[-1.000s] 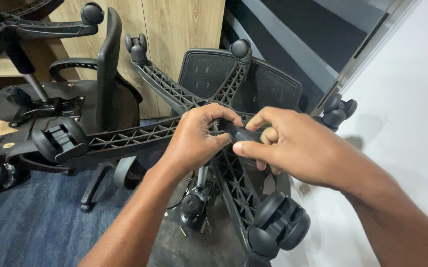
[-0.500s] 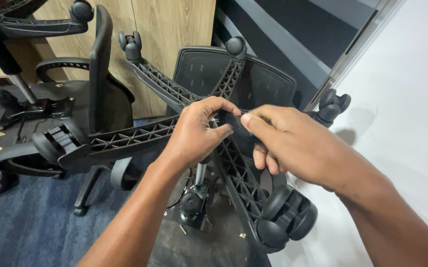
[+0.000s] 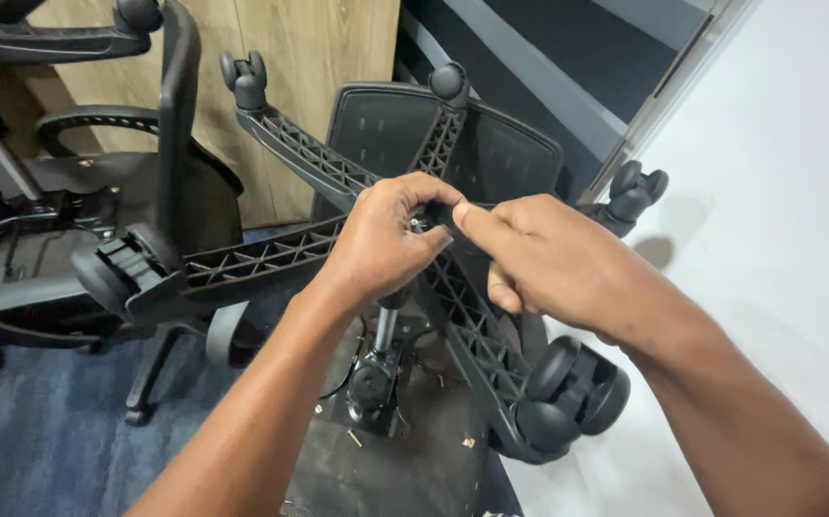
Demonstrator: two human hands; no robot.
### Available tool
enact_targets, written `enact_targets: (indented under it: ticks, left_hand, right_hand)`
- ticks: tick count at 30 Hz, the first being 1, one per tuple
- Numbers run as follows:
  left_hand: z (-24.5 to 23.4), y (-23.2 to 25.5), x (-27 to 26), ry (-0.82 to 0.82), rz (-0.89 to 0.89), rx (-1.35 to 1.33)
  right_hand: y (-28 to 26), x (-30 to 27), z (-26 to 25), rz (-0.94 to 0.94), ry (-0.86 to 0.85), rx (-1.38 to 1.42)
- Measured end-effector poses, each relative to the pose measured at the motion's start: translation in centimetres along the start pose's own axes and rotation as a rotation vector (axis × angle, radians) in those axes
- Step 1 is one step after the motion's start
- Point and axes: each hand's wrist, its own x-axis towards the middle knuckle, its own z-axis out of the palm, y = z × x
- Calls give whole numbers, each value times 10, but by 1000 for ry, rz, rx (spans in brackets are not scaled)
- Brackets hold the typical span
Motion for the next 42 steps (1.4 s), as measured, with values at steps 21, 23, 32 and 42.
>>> enact_targets:
  ticks: [21,23,32,42]
  left_hand:
    - [-4,-13,3,-120,-135,-302]
    - [-6,-13,6,-152,-140,-317]
    - [-17,-13,17,-254,-155,-375]
    - [-53,-27,16,-199,32,-158]
  right_hand:
    - [1,-11,15,-29,22,229]
    - [2,-9,14,-52,8,242]
    - [-9,-2,13,-30,31,166]
    - [-71,-4,49,299,165,244]
